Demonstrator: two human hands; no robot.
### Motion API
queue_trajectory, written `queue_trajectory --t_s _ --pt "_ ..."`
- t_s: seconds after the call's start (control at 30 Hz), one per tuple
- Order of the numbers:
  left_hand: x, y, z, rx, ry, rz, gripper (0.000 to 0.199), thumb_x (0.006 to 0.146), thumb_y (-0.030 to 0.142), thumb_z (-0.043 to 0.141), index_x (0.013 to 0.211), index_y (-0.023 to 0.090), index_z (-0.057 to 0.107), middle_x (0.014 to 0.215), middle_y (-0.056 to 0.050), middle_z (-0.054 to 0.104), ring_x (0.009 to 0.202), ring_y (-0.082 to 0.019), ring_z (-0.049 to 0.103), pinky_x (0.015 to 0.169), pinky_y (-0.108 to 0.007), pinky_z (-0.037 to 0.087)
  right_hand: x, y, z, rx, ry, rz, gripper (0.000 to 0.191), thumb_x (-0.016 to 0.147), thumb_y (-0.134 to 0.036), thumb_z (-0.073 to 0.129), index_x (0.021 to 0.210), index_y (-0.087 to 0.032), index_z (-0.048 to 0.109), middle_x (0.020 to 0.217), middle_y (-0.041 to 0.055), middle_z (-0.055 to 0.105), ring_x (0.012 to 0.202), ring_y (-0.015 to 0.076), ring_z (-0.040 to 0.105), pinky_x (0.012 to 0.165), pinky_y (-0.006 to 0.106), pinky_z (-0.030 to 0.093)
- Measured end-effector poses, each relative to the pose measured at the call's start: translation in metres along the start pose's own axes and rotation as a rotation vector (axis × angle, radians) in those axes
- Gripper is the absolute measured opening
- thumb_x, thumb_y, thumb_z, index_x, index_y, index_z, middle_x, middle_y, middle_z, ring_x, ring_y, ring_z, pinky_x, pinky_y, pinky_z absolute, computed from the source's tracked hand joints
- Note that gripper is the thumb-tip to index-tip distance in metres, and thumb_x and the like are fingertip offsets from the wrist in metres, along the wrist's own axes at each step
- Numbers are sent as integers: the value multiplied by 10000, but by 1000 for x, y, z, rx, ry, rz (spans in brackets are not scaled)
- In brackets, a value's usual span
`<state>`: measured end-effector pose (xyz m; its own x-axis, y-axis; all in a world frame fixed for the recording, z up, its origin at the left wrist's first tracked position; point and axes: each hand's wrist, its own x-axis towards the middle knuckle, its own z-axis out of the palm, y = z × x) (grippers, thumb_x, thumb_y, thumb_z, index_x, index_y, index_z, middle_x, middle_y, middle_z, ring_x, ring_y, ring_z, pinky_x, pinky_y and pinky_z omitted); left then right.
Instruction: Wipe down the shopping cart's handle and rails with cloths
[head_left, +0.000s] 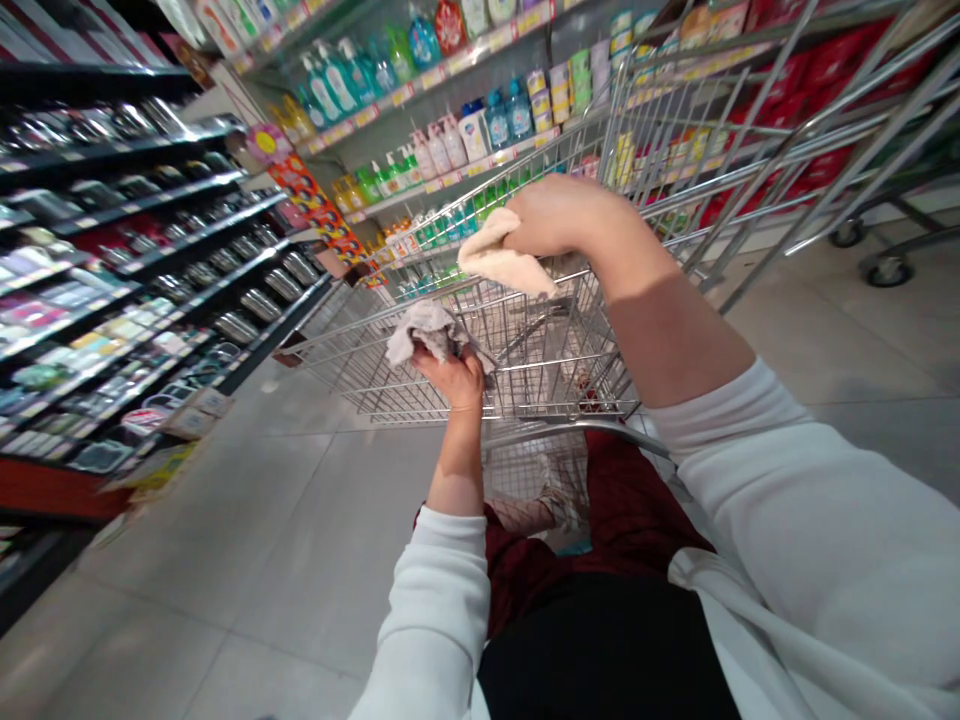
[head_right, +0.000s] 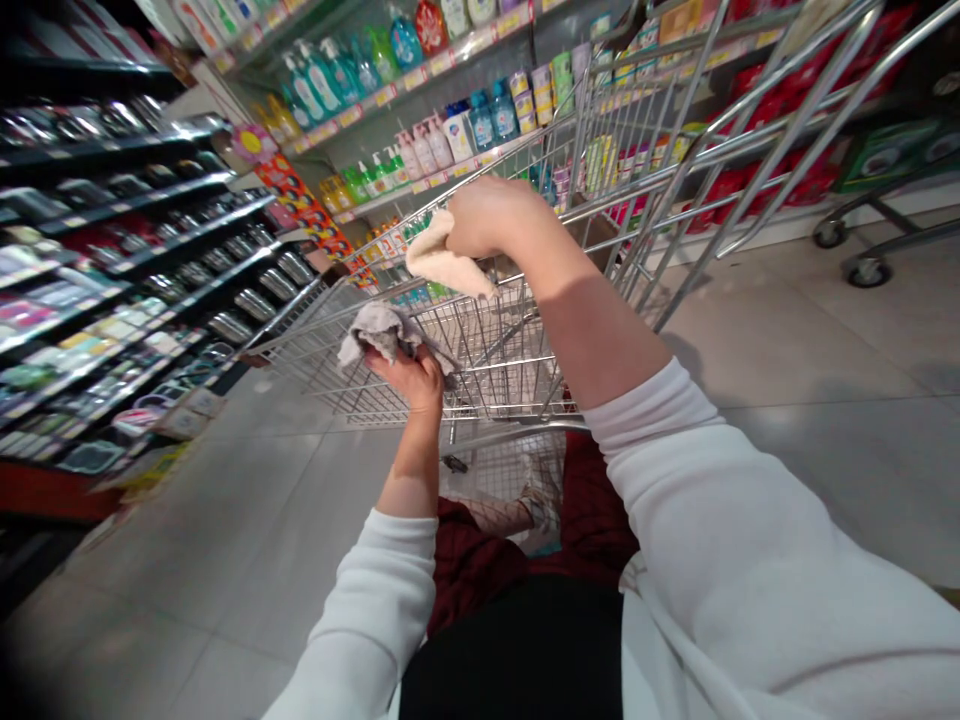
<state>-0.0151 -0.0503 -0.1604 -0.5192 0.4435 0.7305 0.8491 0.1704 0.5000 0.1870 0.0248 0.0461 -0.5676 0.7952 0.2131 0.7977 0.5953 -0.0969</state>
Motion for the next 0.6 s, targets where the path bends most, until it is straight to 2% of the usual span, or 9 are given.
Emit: queue_trajectory --t_s 0.1,0.23,0.33,0.47,0.6 --pt "-37 -24 3 61 -141 -28 504 787 204 583 1280 108 623 1478 -262 489 1434 -400 410 1187 -579 329 2 2 0 -13 1 -24 437 888 -547 561 1211 -303 727 1257 80 740 1185 327 642 941 453 526" --pt "-76 -43 -1 157 -329 -69 529 807 197 576 1304 17 604 1433 -347 511 1387 -442 469 1119 -578 398 3 2 -1 -14 2 -32 398 862 -470 595 1163 -258 746 1281 129 724 1163 349 664 916 478 543" --pt "-86 -49 3 183 -330 -74 521 829 209 570 1312 14 588 1439 -355 505 1366 -444 488 1099 -568 411 4 1 -2 -28 0 -54 398 867 -394 571 1167 -190 736 1307 182 702 1171 371 663 917 491 543" --pt "-95 -62 12 185 -294 -70 452 827 200 579 1259 69 591 1371 -301 555 1334 -395 514 1121 -532 401 5 2 -1 -41 -2 -55 437 880 -375 545 1202 -129 709 1314 224 686 1174 401 659 908 513 542" --pt "-125 -88 14 240 -446 -110 333 734 122 596 1067 122 606 1186 -227 615 1193 -347 594 1049 -516 459 5 4 1 -29 7 -36 445 882 -458 565 1211 -199 715 1333 158 694 1188 376 654 928 508 542"
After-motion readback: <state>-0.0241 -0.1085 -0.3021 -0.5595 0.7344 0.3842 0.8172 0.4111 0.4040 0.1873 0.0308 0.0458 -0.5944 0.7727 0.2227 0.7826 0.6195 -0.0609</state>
